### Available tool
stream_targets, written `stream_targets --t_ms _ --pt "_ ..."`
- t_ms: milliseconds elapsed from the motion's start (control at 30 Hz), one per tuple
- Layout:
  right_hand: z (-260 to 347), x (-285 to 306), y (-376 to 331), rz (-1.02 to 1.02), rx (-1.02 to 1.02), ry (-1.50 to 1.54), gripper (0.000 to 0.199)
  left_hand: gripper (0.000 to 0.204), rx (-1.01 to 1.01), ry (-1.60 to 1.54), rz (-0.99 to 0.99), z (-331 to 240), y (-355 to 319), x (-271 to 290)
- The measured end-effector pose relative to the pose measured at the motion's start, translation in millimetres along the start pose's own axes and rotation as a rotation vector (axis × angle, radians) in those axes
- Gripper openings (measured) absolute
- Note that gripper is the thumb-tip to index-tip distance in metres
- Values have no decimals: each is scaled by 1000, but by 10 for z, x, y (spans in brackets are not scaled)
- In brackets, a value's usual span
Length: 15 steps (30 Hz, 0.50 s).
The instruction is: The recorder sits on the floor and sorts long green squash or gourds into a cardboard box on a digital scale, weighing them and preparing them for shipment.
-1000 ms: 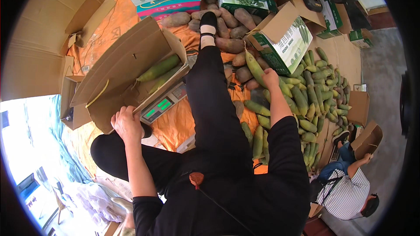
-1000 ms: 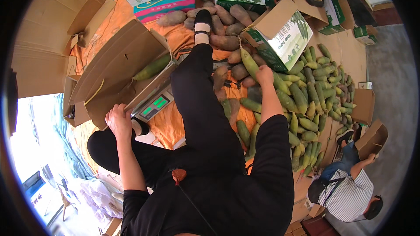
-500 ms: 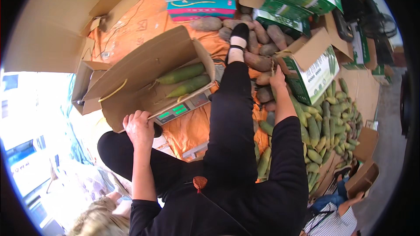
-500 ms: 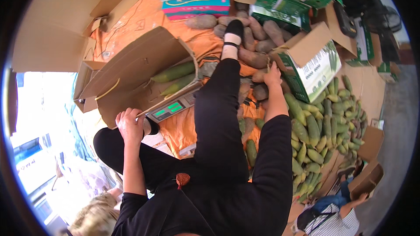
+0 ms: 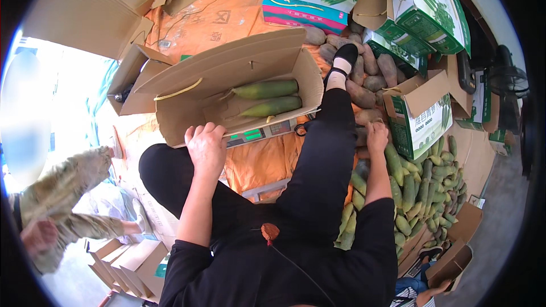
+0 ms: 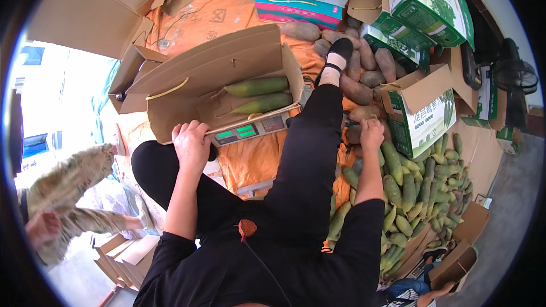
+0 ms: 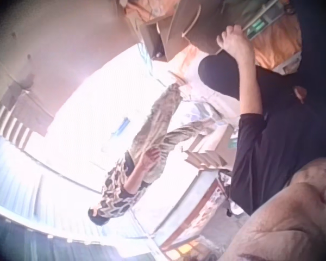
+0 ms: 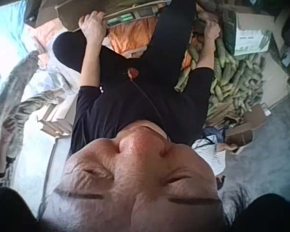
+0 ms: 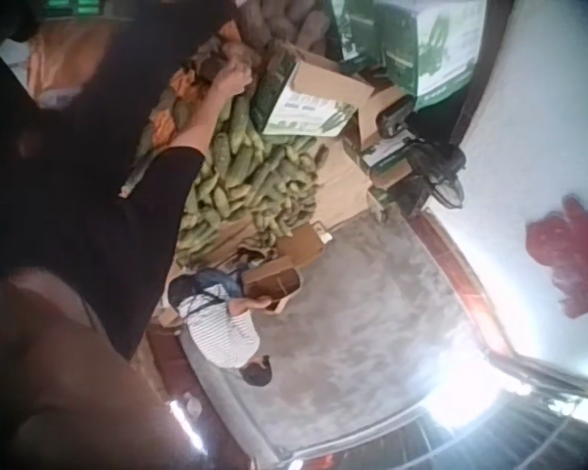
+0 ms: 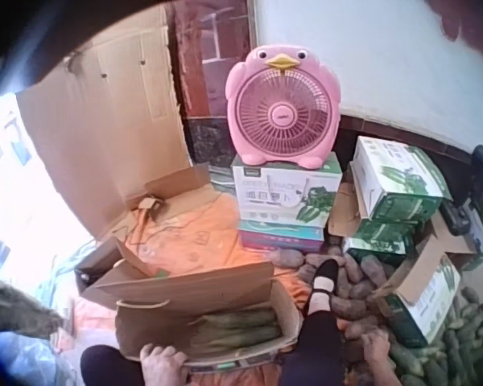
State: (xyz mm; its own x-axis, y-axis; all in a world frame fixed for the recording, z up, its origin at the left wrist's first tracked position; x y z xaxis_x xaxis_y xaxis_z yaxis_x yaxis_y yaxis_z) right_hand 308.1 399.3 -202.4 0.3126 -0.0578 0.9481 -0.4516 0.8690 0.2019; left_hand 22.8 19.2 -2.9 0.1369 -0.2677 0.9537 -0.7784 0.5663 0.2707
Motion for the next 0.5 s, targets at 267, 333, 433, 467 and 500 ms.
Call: stream_targets --t_ms 267,333,433,467,500 --pt "-799 774 -177 125 -617 516 32 7 -18 32 -17 45 -61 -37" --pt "-897 978 -290 108 -802 528 31 6 -14 7 -40 31 -63 -19" --pt "-945 1191 -362 111 -1076 848 31 6 -8 -20 -54 40 -67 -49" --pt "-887 1309 -348 104 -1074 848 31 6 -16 -12 -51 38 -69 -67" --pt "-754 1435 -282 115 -1004 879 31 7 -24 0 -47 46 -75 -73"
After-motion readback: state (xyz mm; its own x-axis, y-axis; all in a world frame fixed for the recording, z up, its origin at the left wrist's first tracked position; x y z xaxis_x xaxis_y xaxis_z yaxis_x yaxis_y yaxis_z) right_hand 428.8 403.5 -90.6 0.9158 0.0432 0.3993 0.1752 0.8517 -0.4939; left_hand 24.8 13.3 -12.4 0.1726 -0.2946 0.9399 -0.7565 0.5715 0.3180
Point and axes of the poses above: each hand's wrist, its own y-axis towards the middle knuckle, its own x-axis out of the back of the hand, z = x × y, the point moved 3 cm from there along y, towards the middle knuckle, and after that the axes turned 15 degrees about -z, right-handed, at the moved point
